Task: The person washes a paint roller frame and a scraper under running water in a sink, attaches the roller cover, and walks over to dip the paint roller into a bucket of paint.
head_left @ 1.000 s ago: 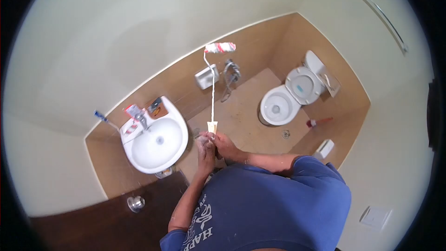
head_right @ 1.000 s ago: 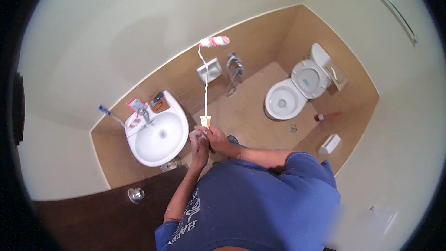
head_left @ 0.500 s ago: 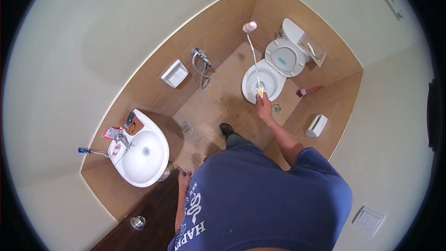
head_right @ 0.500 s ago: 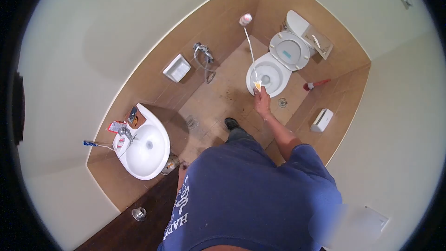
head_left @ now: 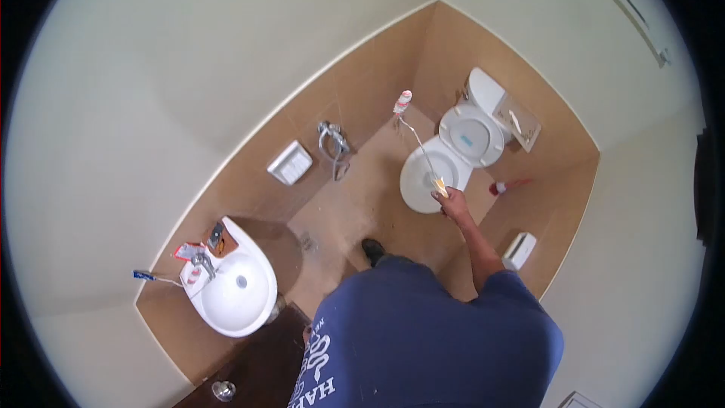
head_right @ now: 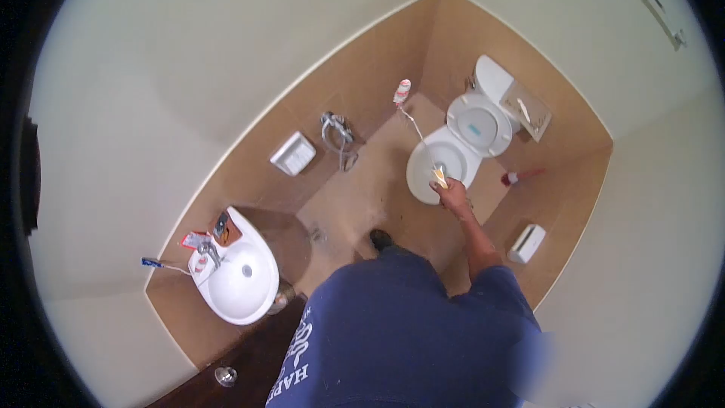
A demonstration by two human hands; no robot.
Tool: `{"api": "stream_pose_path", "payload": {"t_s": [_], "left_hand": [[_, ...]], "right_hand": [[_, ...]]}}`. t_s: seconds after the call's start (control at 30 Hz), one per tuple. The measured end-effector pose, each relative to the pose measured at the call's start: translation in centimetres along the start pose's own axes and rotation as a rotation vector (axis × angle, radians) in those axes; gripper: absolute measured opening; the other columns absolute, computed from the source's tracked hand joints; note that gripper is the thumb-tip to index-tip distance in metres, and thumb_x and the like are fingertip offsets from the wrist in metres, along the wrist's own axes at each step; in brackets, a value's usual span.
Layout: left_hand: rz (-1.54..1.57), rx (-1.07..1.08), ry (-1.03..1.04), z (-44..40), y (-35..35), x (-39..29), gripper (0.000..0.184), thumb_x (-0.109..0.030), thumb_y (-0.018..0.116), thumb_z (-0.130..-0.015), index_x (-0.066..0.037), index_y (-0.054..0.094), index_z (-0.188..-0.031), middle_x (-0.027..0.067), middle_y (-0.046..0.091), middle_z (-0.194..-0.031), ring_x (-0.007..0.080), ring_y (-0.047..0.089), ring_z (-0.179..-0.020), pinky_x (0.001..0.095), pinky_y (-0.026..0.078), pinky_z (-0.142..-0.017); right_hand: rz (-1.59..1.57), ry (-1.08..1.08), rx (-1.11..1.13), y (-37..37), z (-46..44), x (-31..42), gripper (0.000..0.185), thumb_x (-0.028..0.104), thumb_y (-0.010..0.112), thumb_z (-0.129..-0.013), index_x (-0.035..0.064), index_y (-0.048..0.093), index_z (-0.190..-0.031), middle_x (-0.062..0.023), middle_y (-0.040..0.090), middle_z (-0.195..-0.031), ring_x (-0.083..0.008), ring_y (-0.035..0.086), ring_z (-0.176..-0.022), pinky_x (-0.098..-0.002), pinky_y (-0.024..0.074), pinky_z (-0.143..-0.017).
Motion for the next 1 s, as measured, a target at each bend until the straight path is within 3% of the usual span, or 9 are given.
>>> {"api": "stream_pose_path", "payload": {"t_s": [0.2, 0.33, 0.57, 0.6, 0.73, 0.77, 0.83, 0.87, 1.0], "left_hand": [[0.183, 0.062, 0.007, -4.1, 2.7, -6.9, 0.006, 0.0, 0.061, -0.087, -0.004, 0.065, -0.085, 0.0051, 0.065, -0.078, 0.0154, 0.063, -0.078, 0.0331, 0.051, -0.068], [0.301, -0.081, -0.076, -5.1, 3.6, -9.9, 0.017, -0.007, 0.057, -0.091, -0.006, 0.056, -0.107, 0.0131, 0.065, -0.088, 0.0272, 0.065, -0.066, 0.0393, 0.053, -0.053], [0.158, -0.124, -0.118, -3.8, 3.7, -10.8, 0.017, -0.007, 0.056, -0.091, -0.004, 0.053, -0.107, 0.0132, 0.063, -0.088, 0.0274, 0.064, -0.067, 0.0395, 0.052, -0.053], [0.298, -0.144, -0.106, -3.2, 4.1, -10.4, 0.014, -0.006, 0.058, -0.088, -0.002, 0.056, -0.102, 0.0129, 0.064, -0.088, 0.0256, 0.065, -0.071, 0.0391, 0.054, -0.057], [-0.119, -0.126, 0.052, -1.3, 3.7, -8.7, 0.007, 0.002, 0.056, -0.082, 0.0, 0.062, -0.083, 0.0083, 0.067, -0.081, 0.0166, 0.063, -0.074, 0.0327, 0.053, -0.068], [0.361, -0.081, 0.191, -2.1, 4.9, -6.9, 0.009, 0.002, 0.057, -0.08, -0.001, 0.065, -0.081, 0.0045, 0.067, -0.08, 0.0142, 0.062, -0.074, 0.0308, 0.052, -0.07], [0.219, -0.066, 0.151, -1.7, 4.5, -3.5, 0.01, 0.002, 0.061, -0.081, -0.003, 0.069, -0.083, 0.0037, 0.069, -0.081, 0.0134, 0.063, -0.076, 0.0302, 0.052, -0.071], [0.28, -0.1, 0.118, -1.4, 4.3, -1.8, 0.011, 0.003, 0.061, -0.081, -0.003, 0.07, -0.083, 0.0038, 0.069, -0.081, 0.0132, 0.063, -0.076, 0.0299, 0.052, -0.072], [0.225, -0.177, 0.044, -0.2, 4.9, -0.3, 0.01, 0.001, 0.062, -0.083, -0.002, 0.071, -0.085, 0.0043, 0.07, -0.082, 0.0128, 0.064, -0.077, 0.0295, 0.052, -0.073]], "right_hand": [[-0.2, -0.319, 0.019, -5.9, -3.2, 13.7, 0.017, 0.016, 0.063, -0.096, 0.0057, 0.053, -0.104, -0.0011, 0.058, -0.065, -0.008, 0.053, -0.045, -0.0242, 0.0388, -0.038], [-0.144, -0.597, 0.018, -9.4, -7.1, 25.4, 0.016, 0.022, 0.055, -0.101, 0.0073, 0.055, -0.109, -0.0003, 0.059, -0.07, -0.0071, 0.053, -0.052, -0.0231, 0.0407, -0.045], [0.076, -0.893, -0.178, -15.6, -10.7, 46.2, 0.035, 0.036, 0.038, -0.106, 0.0065, 0.058, -0.106, -0.0015, 0.064, -0.08, -0.0096, 0.056, -0.057, -0.0264, 0.0443, -0.05], [0.097, -0.914, -0.204, -16.2, -11.0, 48.4, 0.035, 0.036, 0.038, -0.106, 0.0062, 0.057, -0.105, -0.0015, 0.064, -0.079, -0.0103, 0.056, -0.057, -0.0272, 0.0447, -0.05], [0.119, -0.919, -0.288, -17.7, -12.2, 54.4, 0.036, 0.037, 0.04, -0.105, 0.0054, 0.056, -0.101, -0.0025, 0.062, -0.076, -0.0118, 0.055, -0.055, -0.0294, 0.0451, -0.05], [0.133, -0.893, -0.296, -17.9, -13.1, 55.0, 0.035, 0.037, 0.041, -0.104, 0.0053, 0.055, -0.1, -0.0027, 0.062, -0.076, -0.0112, 0.055, -0.055, -0.0291, 0.0447, -0.05], [0.162, -0.84, -0.309, -17.6, -13.4, 55.9, 0.034, 0.037, 0.042, -0.104, 0.0052, 0.055, -0.1, -0.0031, 0.061, -0.076, -0.0101, 0.054, -0.055, -0.0283, 0.0439, -0.049], [0.239, -0.812, -0.327, -17.7, -13.4, 55.7, 0.038, 0.038, 0.041, -0.103, 0.0028, 0.054, -0.102, -0.0121, 0.064, -0.079, -0.0219, 0.061, -0.062, -0.0377, 0.049, -0.057], [0.612, -0.935, -0.534, -17.2, -18.7, 52.6, 0.044, 0.038, 0.036, -0.104, -0.0014, 0.055, -0.102, -0.0268, 0.065, -0.092, -0.0432, 0.063, -0.087, -0.0512, 0.0491, -0.077]]}}
Point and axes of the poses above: each hand's wrist, its own z-axis away from the middle knuckle, its own y-axis out of the palm, x = y × z, the point moved 6 cm from there along -z, towards the middle knuckle
